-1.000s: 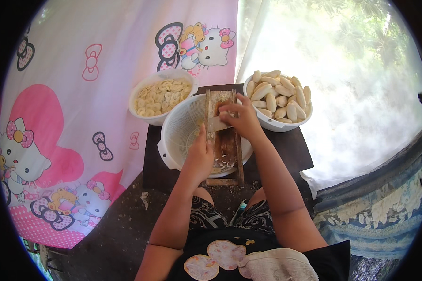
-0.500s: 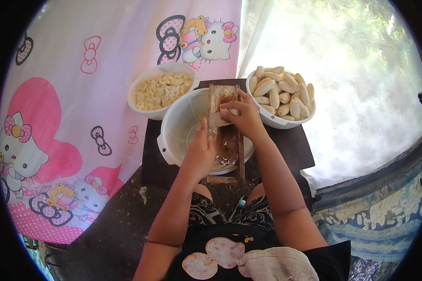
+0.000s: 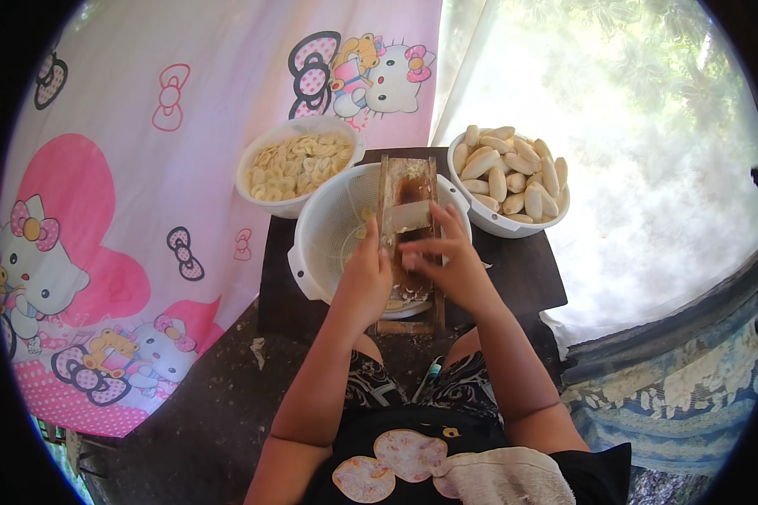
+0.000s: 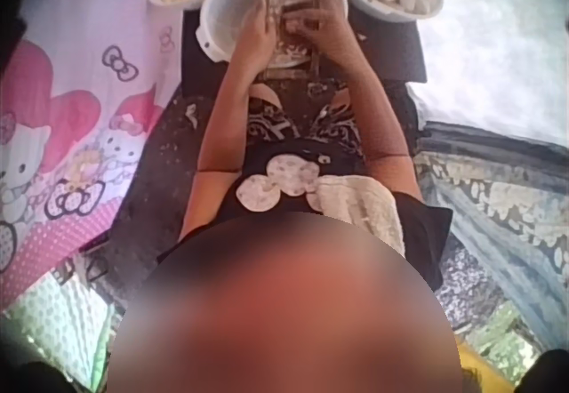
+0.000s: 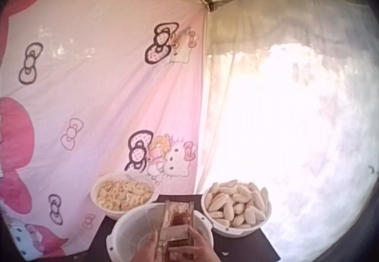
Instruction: The person grates peeled bananas using a handheld grater over a white bowl. They repeatedly pick bananas from a bowl on the right, grate them into the bowl below, and continue the process throughout the clip.
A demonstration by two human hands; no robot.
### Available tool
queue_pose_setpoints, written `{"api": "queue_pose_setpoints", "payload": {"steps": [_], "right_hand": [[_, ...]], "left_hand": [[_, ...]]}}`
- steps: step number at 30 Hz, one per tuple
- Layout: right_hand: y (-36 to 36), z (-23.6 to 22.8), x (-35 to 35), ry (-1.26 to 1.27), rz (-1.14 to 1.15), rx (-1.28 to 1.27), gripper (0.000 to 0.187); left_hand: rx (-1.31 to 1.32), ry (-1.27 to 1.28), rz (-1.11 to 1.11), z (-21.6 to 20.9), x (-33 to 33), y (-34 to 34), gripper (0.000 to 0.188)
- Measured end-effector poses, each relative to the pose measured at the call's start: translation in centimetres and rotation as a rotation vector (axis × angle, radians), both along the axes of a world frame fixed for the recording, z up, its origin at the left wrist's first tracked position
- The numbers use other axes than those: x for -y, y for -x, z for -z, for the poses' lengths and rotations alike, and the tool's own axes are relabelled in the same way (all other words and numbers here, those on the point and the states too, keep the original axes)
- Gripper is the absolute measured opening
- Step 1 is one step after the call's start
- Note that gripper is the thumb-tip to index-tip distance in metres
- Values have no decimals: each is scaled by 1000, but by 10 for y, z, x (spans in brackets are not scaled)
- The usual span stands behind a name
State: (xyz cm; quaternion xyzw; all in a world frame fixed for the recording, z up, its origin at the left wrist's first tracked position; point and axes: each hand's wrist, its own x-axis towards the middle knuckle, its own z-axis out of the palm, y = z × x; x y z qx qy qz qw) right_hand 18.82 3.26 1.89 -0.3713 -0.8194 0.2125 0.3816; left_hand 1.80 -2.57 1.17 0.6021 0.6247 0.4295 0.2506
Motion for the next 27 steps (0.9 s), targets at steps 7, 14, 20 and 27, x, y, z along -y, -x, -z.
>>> {"api": "queue_pose_setpoints", "payload": {"steps": [7,14,20,27], "right_hand": [[19,7,-81,4,121,-43,24],[4,12,-26,-65,-33,-25,23],[18,1,-50,47,63,-68,25],[17,7,-87,260,-96,-341,23]], "left_hand": [[9,16,16,-3,-1,0,56],[-43,11,8,0,-3,4,57],[1,44,27,0,-1,1,56],[-41,12,8,-3,-2,3,56]]}}
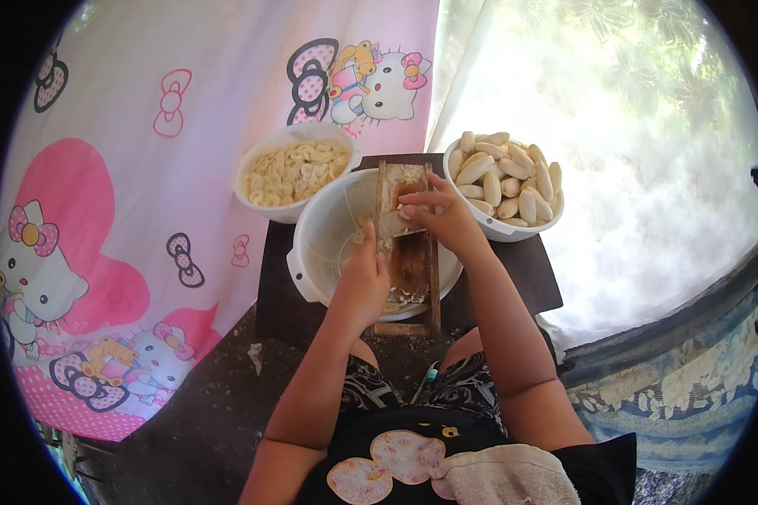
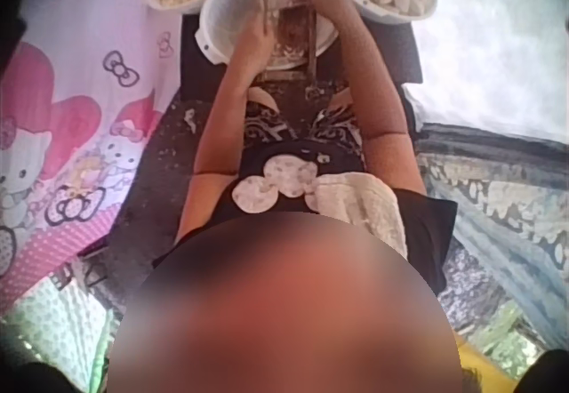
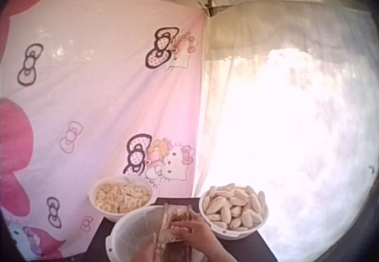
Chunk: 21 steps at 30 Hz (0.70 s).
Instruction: The person grates peeled bananas using a handheld grater over a white bowl. They repeatedly pick bananas from a bowl on the right, grate them into the bowl below, and continue the process throughout the clip.
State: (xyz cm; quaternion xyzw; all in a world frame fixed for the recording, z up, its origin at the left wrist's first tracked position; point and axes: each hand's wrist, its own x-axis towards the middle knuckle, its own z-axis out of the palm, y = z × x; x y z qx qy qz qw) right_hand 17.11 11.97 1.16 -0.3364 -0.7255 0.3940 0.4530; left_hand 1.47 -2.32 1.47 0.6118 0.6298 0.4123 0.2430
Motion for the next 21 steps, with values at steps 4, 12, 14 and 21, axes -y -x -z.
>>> {"api": "queue_pose_setpoints", "payload": {"steps": [4,12,14,21], "right_hand": [[-3,-10,19,-187,186,336,23],[-14,10,79,-274,170,321,20],[-6,10,49,-283,265,360,19],[-5,0,38,-272,279,334,19]], "left_hand": [[50,-12,6,2,0,-1,55],[33,6,0,-3,0,0,55],[45,51,-2,-5,4,-2,55],[32,21,5,-5,0,-1,55]]}}
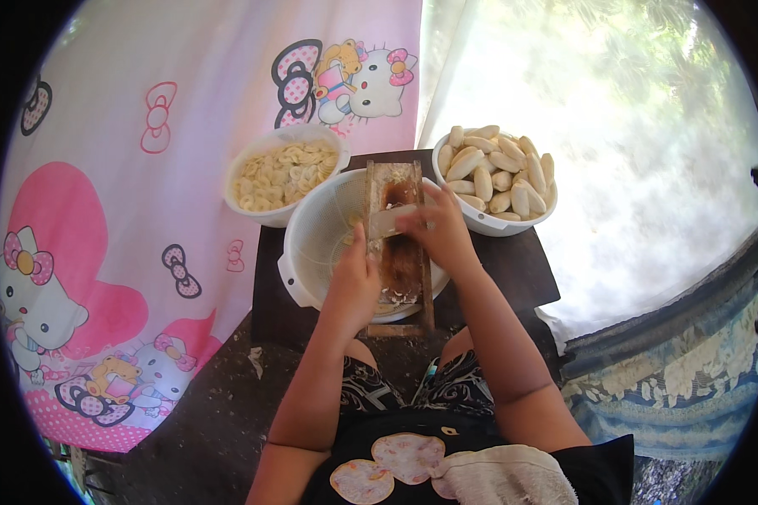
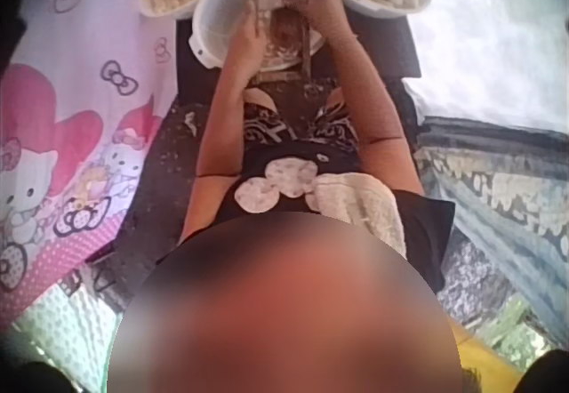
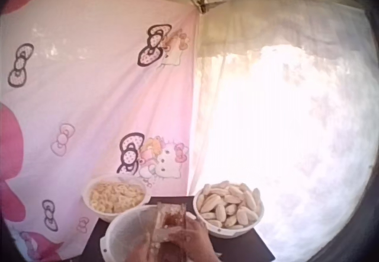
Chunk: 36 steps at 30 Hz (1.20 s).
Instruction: The person grates peeled bananas using a handheld grater over a white bowl. They repeatedly pick bananas from a bowl on the right, grate them into the bowl below, and continue the process throughout the clip.
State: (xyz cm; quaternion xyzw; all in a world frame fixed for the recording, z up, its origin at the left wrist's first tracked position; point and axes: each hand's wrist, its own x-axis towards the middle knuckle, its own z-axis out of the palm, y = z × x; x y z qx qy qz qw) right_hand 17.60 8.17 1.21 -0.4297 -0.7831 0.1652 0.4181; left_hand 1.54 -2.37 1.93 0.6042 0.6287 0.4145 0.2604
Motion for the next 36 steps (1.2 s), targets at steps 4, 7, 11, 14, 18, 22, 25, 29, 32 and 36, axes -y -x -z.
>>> {"api": "queue_pose_setpoints", "payload": {"steps": [4,7,11,14,18,22,25,29,32,36], "right_hand": [[-10,2,47,66,-68,58,17],[1,-1,19,-100,-2,-4,16],[22,-1,-46,6,57,-30,16],[27,-4,-54,-25,23,49,13],[25,-20,-13,-135,-175,190,16],[11,-34,52,73,-406,328,22],[-1,-35,92,-290,-441,386,23],[-12,-35,113,-322,-399,567,25],[-12,-37,115,-382,-410,650,22],[-31,-40,106,-272,-381,358,20]], "left_hand": [[5,-15,-5,5,0,1,55],[-8,2,1,4,2,1,55],[-3,47,-4,-1,2,0,55],[-12,5,-13,0,1,0,55],[25,-20,-4,8,-1,2,55],[220,32,22,14,-5,8,53],[270,44,37,17,-8,13,52],[312,46,67,20,-12,19,53],[256,83,37,20,-11,19,55],[136,35,39,15,-9,19,55]]}}
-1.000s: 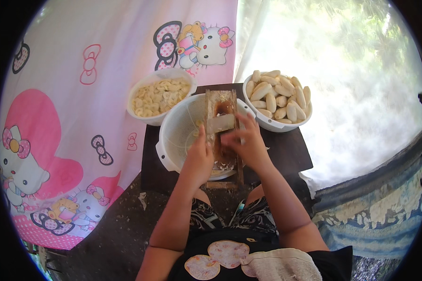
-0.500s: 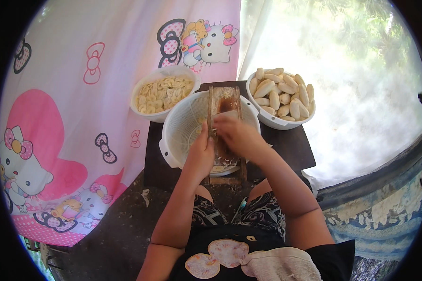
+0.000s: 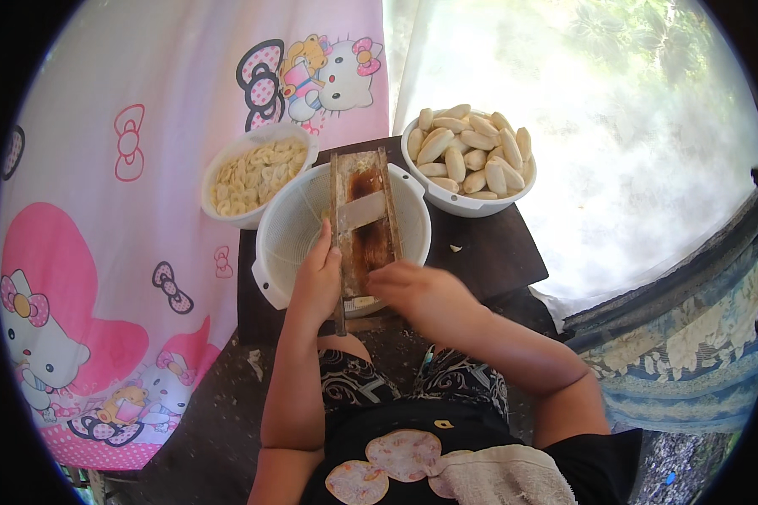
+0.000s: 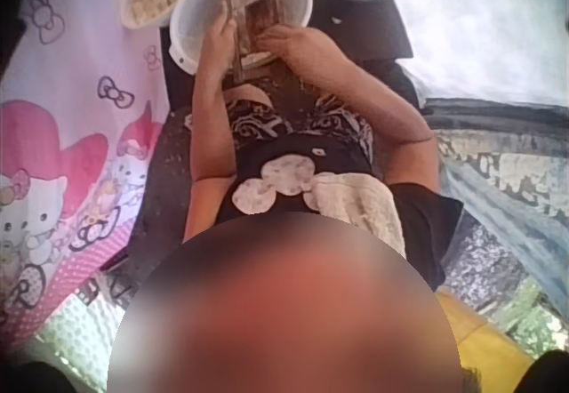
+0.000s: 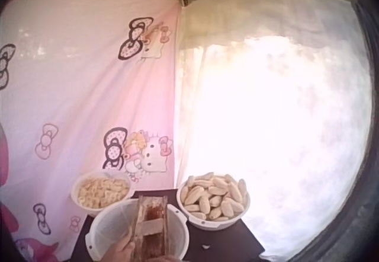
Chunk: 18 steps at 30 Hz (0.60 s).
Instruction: The person grates peeled bananas using a handheld grater over a white bowl. They repeatedly pick bananas from a bowl on the right, grate them into the bowl below, and continue the process throughout the clip.
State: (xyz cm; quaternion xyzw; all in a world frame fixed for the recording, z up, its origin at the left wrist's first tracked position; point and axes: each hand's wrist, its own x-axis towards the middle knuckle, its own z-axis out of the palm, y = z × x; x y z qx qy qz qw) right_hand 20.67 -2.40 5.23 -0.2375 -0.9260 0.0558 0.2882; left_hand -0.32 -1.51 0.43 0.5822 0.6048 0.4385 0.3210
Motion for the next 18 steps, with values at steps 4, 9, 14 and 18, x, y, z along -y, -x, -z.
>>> {"api": "queue_pose_setpoints", "payload": {"steps": [4,9,14,18], "right_hand": [[-45,14,-33,234,309,-532,18],[-62,69,-66,137,703,-300,17],[-69,75,-63,-16,825,-80,15],[-87,33,-81,-45,973,-259,14]], "left_hand": [[-33,11,-6,-6,2,-1,55],[-81,35,-17,-15,4,-3,54],[-62,75,-46,-14,6,-1,54],[-118,13,-40,-10,5,1,54]]}}
